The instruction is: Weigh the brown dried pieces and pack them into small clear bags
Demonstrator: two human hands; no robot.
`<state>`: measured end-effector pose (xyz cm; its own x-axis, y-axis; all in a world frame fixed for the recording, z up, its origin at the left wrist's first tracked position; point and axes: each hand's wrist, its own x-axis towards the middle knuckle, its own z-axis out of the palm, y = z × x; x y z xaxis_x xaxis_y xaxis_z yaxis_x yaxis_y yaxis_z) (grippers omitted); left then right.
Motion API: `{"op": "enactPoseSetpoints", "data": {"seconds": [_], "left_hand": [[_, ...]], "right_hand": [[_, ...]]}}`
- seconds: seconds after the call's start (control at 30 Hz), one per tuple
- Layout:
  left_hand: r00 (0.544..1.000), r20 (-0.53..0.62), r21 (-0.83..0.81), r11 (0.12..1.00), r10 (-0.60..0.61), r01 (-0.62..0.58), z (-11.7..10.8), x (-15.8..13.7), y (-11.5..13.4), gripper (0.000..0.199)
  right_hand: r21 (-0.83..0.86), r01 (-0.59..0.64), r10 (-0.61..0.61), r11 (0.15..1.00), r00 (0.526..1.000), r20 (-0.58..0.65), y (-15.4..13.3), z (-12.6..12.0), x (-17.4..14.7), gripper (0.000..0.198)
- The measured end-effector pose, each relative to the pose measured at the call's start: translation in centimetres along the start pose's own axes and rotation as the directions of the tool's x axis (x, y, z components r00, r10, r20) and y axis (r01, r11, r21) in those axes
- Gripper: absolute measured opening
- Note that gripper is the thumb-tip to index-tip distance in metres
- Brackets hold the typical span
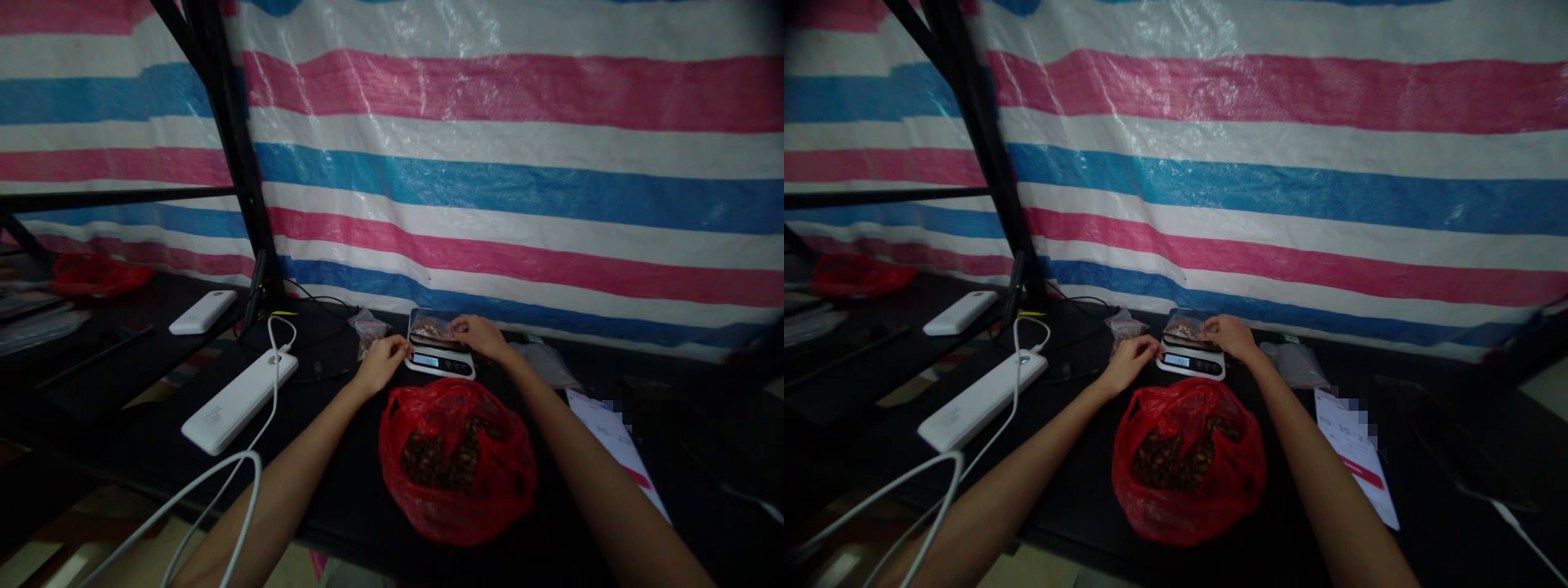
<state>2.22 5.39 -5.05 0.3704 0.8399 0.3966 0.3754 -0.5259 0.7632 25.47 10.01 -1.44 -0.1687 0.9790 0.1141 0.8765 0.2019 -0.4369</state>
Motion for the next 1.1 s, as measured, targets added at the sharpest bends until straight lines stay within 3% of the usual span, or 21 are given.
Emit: {"op": "enactPoseSetpoints", "data": {"seconds": [0.1,0.27,0.6,0.87,1.1], "left_hand": [[1.0,0.005,-0.004,1.0,-0.013,0.013,0.0,0.0,0.0,0.027],[0.999,0.02,0.002,1.0,-0.031,0.031,-0.1,0.0,0.2,0.028],[0.999,0.024,0.005,0.999,-0.032,0.031,0.0,-0.1,0.2,0.026],[0.999,0.03,0.0,1.0,-0.018,0.018,0.0,0.0,0.2,0.025],[0.999,0.028,0.006,1.0,-0.025,0.025,0.1,0.0,0.3,0.025]], "right_hand": [[0.086,0.035,-0.039,0.996,0.998,0.055,0.1,-0.1,0.0,0.027],[0.108,0.075,-0.08,0.991,0.996,0.043,0.5,0.1,0.1,0.024],[0.15,0.022,-0.035,0.989,0.996,0.079,0.0,-0.4,-0.3,0.019],[0.007,0.132,-0.132,0.991,0.99,0.04,1.2,0.0,0.2,0.016],[-0.095,0.098,-0.094,0.991,0.995,0.045,0.8,-0.5,0.0,0.017]]}}
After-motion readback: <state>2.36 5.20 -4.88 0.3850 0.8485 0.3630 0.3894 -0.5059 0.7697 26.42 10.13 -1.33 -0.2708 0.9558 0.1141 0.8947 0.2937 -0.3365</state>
